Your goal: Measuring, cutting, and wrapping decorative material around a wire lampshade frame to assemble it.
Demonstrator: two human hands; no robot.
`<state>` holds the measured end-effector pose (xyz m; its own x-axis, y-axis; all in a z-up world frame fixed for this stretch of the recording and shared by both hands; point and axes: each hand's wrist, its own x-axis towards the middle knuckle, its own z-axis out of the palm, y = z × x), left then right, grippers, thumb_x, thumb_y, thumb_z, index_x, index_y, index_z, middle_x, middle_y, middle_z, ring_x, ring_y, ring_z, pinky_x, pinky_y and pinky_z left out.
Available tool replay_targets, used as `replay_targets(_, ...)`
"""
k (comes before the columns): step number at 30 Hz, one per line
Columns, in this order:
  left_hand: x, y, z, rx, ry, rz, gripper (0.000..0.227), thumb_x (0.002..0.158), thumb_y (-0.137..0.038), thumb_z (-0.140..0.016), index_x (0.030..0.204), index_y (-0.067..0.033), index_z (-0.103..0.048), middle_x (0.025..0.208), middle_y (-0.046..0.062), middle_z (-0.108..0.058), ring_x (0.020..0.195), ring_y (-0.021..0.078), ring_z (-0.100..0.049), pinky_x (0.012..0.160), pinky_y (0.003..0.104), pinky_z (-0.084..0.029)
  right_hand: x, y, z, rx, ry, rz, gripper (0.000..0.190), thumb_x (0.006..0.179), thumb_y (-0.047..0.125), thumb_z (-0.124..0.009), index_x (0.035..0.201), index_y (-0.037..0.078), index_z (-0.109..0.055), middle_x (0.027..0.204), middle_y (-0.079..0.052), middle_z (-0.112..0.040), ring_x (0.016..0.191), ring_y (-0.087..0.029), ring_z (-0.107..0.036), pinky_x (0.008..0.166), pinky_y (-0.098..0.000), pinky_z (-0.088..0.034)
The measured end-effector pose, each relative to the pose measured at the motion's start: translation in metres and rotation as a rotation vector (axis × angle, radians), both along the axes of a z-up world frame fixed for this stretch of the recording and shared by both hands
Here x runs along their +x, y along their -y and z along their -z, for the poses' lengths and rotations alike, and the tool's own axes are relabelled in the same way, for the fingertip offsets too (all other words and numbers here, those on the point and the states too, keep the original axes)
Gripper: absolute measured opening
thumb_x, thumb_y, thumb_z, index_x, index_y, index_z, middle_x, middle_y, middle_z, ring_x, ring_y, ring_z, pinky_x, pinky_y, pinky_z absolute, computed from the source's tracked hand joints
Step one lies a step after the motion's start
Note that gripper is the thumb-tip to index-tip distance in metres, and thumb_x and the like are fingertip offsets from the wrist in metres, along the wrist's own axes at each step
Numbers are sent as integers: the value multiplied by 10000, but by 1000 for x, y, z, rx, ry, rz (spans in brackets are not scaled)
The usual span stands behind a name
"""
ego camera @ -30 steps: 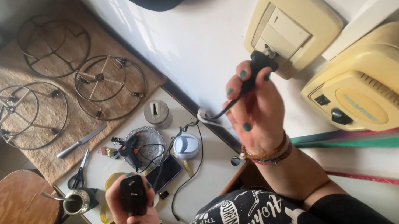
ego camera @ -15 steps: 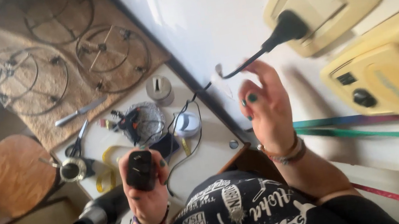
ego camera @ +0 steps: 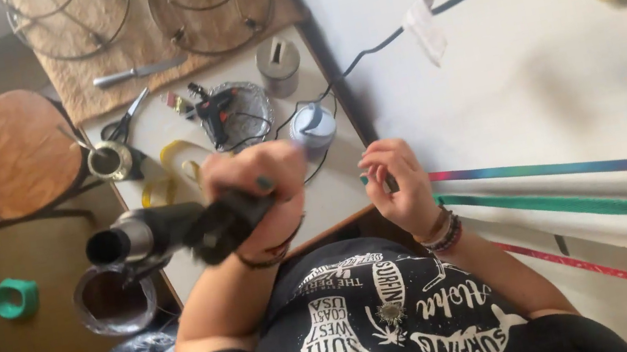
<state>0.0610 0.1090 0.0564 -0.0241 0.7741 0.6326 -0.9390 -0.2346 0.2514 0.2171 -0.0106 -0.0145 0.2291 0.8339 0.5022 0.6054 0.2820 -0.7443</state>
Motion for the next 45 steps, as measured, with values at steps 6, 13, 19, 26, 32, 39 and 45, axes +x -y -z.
replay_targets(6, 10, 63, 16, -154, 72, 546, 539, 995, -582, -418, 873, -57, -433, 486, 67, -378, 365, 163, -313, 390, 306, -253, 15, 10, 8, 99, 304, -66, 524, 889, 159, -772, 1359, 68, -560, 1397, -186, -514, 1297, -383, -492, 1080, -522, -412)
replay_targets(13, 0, 105, 86, -279, -54, 393, 716, 914, -807, -366, 927, -93, -415, 516, 5, -348, 403, 113, -313, 418, 260, -263, 9, -12, 60, 42, 257, -148, 395, 988, 272, -714, 1360, 151, -654, 1406, -170, -497, 1228, -361, -587, 982, -436, -524)
replay_targets(19, -34, 121, 82, -365, -182, 236, 732, 875, -765, -546, 967, -43, -463, 575, 59, -415, 425, 133, -431, 412, 233, -332, 26, -20, 74, 97, -100, -46, 174, 1090, 149, -490, 977, 81, -604, 814, -30, -624, 728, -180, -655, 681, -301, -576)
replay_targets(26, -135, 106, 145, -360, -1386, -238, 636, 960, -700, -429, 1082, -123, -667, 594, 73, -558, 552, 159, -496, 497, 306, -398, 2, -31, 26, 198, 51, -107, 32, 1015, 63, -648, 986, 63, -638, 1162, -153, -736, 1035, -300, -740, 919, -408, -569)
replay_targets(32, -123, 116, 146, -505, -1304, -149, 465, 829, -594, -703, 995, -160, -692, 677, -38, -559, 686, 95, -478, 565, 239, -357, -19, -28, -1, 218, 15, -506, 327, 1063, 153, -404, 1227, -38, -612, 1333, -262, -600, 1314, -436, -546, 1101, -557, -431)
replay_targets(39, -106, 117, 137, -439, -655, 310, 671, 923, -601, -660, 1261, -26, -579, 907, 138, -608, 692, 105, -485, 533, 254, -403, -44, -28, 5, -50, -381, -803, 452, 861, 213, -556, 1293, 82, -573, 1400, -200, -591, 1309, -393, -584, 1086, -459, -436)
replay_targets(45, -124, 105, 137, -588, -836, 211, 475, 1018, -530, -469, 1032, -88, -640, 818, 72, -652, 745, 94, -538, 693, 225, -398, -36, -47, -16, -120, -609, -618, 225, 980, 18, -514, 1197, -7, -572, 1035, -135, -652, 873, -199, -624, 810, -296, -529)
